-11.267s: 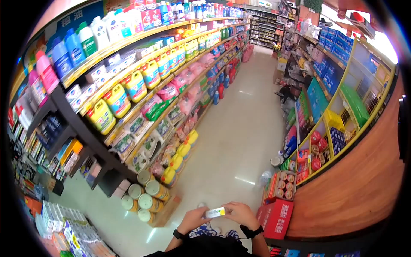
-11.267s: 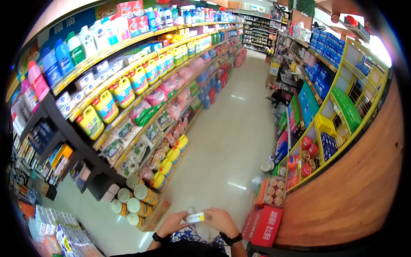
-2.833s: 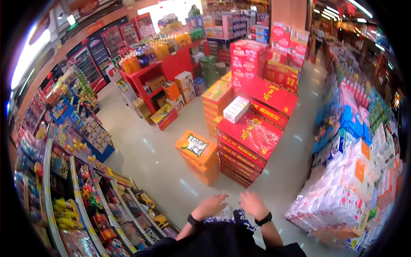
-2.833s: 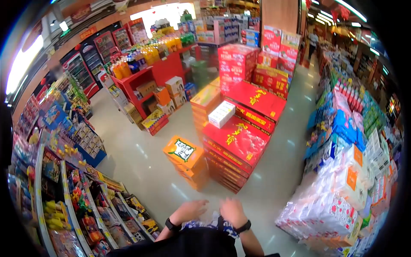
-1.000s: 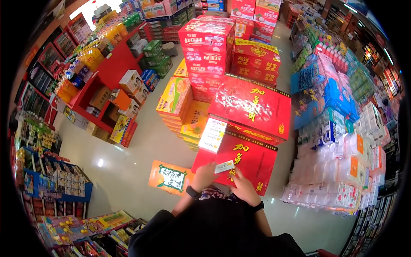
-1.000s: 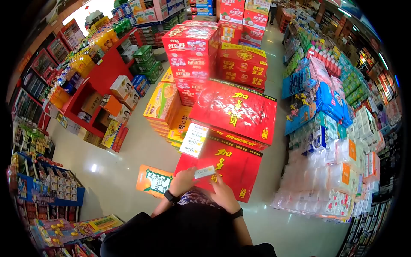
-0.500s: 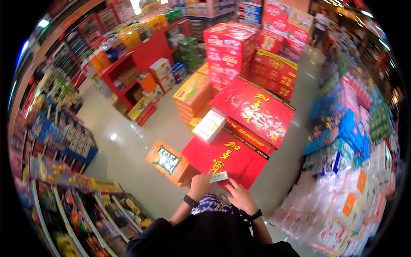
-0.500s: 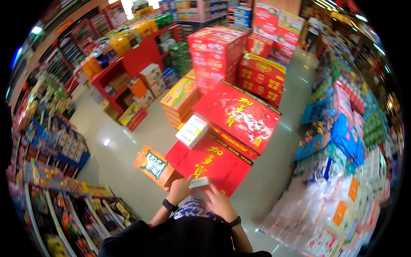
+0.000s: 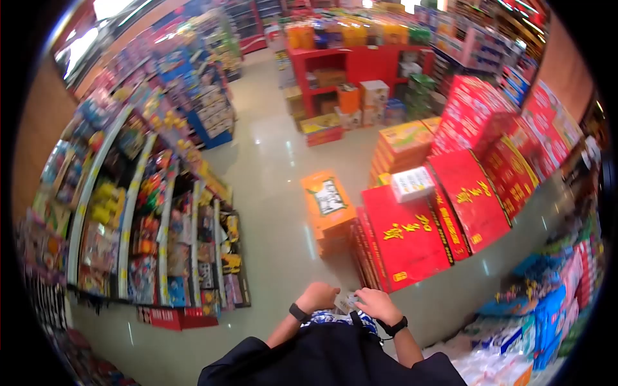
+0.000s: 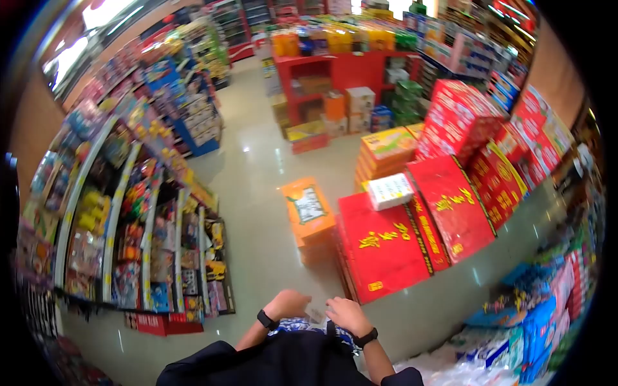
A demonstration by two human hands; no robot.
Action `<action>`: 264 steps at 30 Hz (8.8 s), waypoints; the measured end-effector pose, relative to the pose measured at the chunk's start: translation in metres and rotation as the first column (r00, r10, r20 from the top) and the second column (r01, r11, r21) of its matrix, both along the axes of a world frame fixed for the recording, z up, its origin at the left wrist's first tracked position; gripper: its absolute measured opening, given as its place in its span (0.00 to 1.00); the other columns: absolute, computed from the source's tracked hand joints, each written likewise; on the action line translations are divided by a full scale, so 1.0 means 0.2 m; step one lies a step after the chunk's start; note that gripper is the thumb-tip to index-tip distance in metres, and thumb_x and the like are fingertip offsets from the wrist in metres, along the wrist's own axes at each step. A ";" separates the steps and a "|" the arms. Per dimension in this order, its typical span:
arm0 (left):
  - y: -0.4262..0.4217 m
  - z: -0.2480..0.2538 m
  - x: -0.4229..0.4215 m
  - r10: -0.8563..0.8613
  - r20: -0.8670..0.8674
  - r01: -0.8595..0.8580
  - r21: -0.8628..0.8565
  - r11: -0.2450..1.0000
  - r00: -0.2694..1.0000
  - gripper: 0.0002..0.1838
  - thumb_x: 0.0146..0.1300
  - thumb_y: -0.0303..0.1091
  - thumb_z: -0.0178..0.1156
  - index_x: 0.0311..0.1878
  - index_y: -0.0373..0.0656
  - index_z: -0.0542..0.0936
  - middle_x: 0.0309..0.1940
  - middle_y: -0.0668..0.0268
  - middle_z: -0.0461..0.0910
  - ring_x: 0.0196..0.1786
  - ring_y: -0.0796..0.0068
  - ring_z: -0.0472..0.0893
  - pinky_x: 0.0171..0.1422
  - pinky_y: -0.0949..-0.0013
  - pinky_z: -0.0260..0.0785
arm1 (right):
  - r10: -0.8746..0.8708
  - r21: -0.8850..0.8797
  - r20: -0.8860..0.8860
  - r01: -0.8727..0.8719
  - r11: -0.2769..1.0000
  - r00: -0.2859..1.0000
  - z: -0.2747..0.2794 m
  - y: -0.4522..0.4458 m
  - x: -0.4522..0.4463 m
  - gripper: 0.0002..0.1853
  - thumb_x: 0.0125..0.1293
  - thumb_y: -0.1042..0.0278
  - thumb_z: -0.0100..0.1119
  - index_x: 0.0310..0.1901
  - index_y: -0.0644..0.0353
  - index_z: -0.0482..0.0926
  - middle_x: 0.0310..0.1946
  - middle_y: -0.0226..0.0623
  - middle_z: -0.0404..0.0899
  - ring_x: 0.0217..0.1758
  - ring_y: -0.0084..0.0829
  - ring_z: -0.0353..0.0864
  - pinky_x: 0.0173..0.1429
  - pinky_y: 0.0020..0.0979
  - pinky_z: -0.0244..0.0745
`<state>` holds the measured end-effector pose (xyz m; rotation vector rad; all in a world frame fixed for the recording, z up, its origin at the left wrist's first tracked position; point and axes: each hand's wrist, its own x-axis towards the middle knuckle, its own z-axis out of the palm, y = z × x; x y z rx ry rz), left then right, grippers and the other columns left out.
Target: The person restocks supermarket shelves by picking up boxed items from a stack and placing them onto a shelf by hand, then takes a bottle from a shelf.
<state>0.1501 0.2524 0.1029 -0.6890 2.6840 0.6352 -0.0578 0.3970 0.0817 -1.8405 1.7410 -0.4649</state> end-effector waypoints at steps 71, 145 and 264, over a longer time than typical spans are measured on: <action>1.77 0.36 6.76 0.774 -0.368 -0.847 0.077 -0.527 -0.515 0.14 0.65 0.43 0.66 0.51 0.51 0.82 0.35 0.59 0.86 0.42 0.50 0.86 0.44 0.49 0.77 | 0.827 0.171 -0.076 -0.825 -0.539 -0.557 0.22 -0.14 7.81 0.26 0.67 0.47 0.62 0.56 0.61 0.75 0.36 0.58 0.85 0.43 0.61 0.86 0.49 0.55 0.80; 2.98 0.77 13.32 -0.108 -0.739 -0.101 0.232 -0.967 -0.665 0.27 0.67 0.39 0.72 0.68 0.48 0.79 0.51 0.56 0.85 0.51 0.55 0.86 0.53 0.59 0.79 | 0.630 -0.416 0.346 -0.716 -0.561 -0.695 0.72 1.33 15.06 0.26 0.69 0.76 0.66 0.67 0.59 0.74 0.60 0.48 0.79 0.58 0.53 0.83 0.59 0.43 0.80; 2.32 0.47 8.47 -0.795 -0.453 0.894 0.380 0.237 0.404 0.19 0.72 0.37 0.64 0.64 0.44 0.80 0.51 0.55 0.87 0.50 0.63 0.88 0.57 0.60 0.79 | -0.859 -0.339 0.492 0.940 -0.042 0.139 0.93 2.63 9.69 0.11 0.75 0.65 0.62 0.50 0.61 0.88 0.43 0.44 0.90 0.45 0.40 0.90 0.52 0.35 0.82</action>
